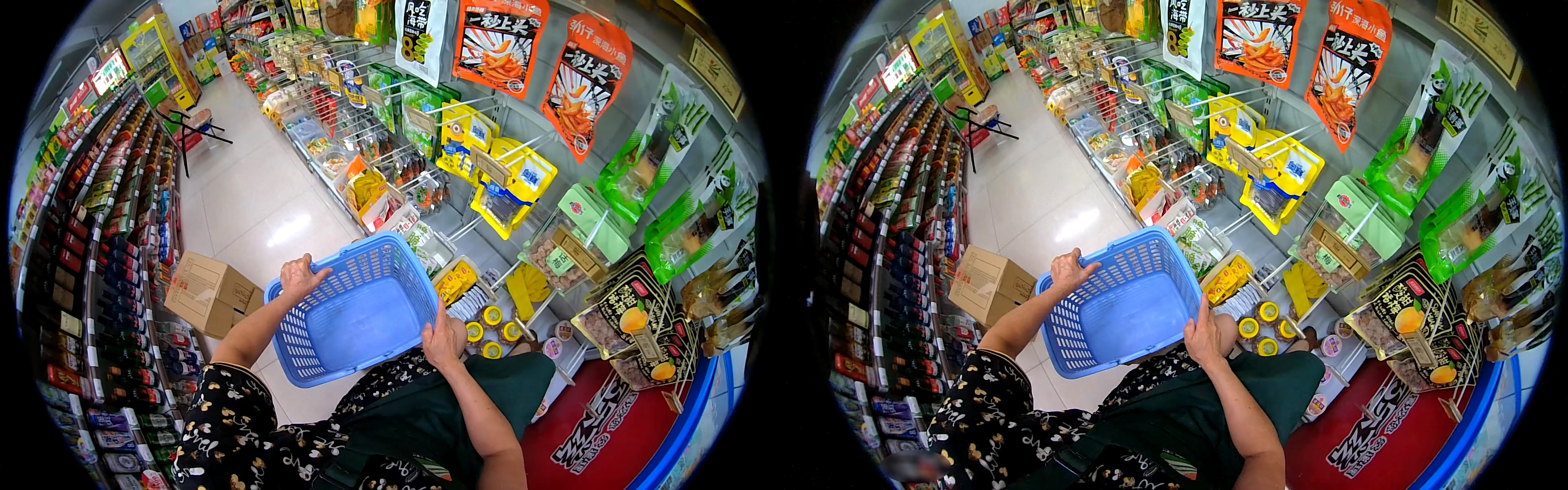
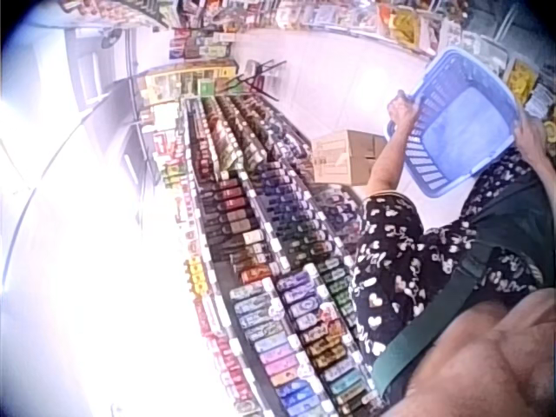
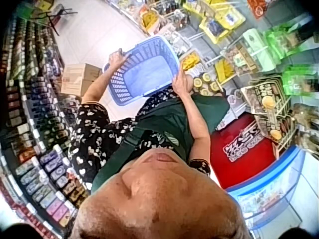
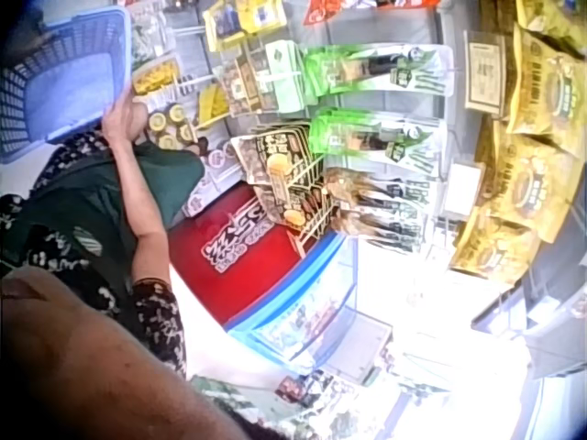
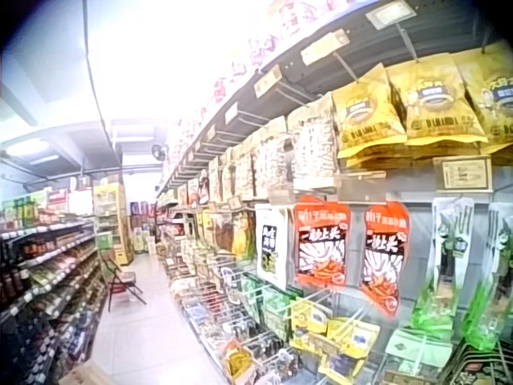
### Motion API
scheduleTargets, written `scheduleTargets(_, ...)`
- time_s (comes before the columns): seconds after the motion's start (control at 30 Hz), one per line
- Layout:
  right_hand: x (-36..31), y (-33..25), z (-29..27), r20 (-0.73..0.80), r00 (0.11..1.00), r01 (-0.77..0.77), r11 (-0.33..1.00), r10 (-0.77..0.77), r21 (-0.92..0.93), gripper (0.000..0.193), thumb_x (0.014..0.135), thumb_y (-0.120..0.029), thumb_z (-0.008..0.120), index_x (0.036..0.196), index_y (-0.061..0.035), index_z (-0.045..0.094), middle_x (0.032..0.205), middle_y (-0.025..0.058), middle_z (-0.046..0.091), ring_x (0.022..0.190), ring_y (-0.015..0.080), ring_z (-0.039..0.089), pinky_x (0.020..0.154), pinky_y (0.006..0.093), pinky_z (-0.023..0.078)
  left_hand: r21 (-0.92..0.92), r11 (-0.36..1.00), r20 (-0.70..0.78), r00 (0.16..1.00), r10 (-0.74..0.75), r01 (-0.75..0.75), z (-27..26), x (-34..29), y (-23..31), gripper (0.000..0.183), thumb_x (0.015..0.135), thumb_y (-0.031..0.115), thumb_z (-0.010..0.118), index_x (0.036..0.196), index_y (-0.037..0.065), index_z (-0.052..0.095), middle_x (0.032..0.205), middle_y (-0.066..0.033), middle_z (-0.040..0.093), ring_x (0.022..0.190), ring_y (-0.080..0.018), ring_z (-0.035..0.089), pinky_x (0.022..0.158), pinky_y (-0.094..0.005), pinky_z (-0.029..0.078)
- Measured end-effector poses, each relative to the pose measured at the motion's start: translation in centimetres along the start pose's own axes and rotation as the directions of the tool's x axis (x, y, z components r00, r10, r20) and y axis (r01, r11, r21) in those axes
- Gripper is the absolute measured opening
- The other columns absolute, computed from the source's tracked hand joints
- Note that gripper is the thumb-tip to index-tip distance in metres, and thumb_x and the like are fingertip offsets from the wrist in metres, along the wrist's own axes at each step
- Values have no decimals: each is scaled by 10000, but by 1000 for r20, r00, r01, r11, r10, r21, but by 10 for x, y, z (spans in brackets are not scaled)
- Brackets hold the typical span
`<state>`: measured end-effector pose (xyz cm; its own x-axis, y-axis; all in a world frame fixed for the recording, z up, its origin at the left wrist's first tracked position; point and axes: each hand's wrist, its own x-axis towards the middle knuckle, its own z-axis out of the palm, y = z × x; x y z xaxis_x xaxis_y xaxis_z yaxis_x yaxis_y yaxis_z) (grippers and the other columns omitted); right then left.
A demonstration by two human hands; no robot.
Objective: The person repeatedly picks packaged snack items from a blue basket and places them onto a hanging wire display rack in a convenience store aisle. They handle multiple packages one at a time, arranging them on hooks and adjusting their positions on the rack.
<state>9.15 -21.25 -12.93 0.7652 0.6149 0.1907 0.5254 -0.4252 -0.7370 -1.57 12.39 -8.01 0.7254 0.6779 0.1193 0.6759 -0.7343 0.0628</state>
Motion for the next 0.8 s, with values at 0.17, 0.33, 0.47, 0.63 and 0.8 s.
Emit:
scheduleTargets(0.17, -1, 1, 1, -8, 1000, -10, 1000, 10, -13, 673, 801, -118, 473, 1374, 41, 157, 1064, 311, 512, 950, 449, 513, 829, 484, 405, -14, 1000, 0, 1000, 9, -9, 0, -1, 0, 573, 681, 590, 644, 800, 31, 606, 699, -155, 640, 681, -286, 639, 668, -390, 490)
scheduleTargets(0.33, -3, 4, 3, -23, 1000, 12, 1000, -12, -6, 673, 804, -126, 476, 1375, 40, 160, 1047, 310, 515, 944, 446, 513, 827, 481, 404, -51, 998, 39, 999, 35, -33, 4, 0, -4, 602, 697, 587, 632, 907, 24, 587, 774, -161, 635, 770, -291, 621, 726, -397, 471)
scheduleTargets(0.47, -4, 3, 1, -27, 999, 35, 999, -35, -14, 677, 806, -137, 488, 1377, 34, 166, 1040, 304, 524, 931, 440, 520, 827, 474, 407, 69, 988, -209, 967, 149, -137, -5, -8, -1, 731, 722, 582, 611, 1181, 25, 493, 1048, -199, 569, 1006, -317, 521, 860, -459, 393)
scheduleTargets(0.63, -4, -2, -8, -47, 997, 55, 992, -60, -114, 672, 823, -188, 505, 1383, 13, 191, 1022, 285, 553, 814, 408, 567, 741, 472, 434, -229, 884, 87, 896, 436, -408, -38, -85, 62, 811, 746, 530, 627, 1343, 67, 332, 1186, -229, 477, 1092, -350, 448, 912, -494, 344)
scheduleTargets(0.8, -5, -11, -15, 9, 1000, 30, 990, -29, -136, 648, 855, -235, 503, 1386, -7, 210, 1004, 276, 551, 805, 414, 569, 716, 471, 444, -235, 907, 498, 758, 421, -349, -43, -190, 79, 554, 815, 375, 578, 1260, 80, 430, 929, -200, 606, 812, -334, 603, 691, -452, 476)
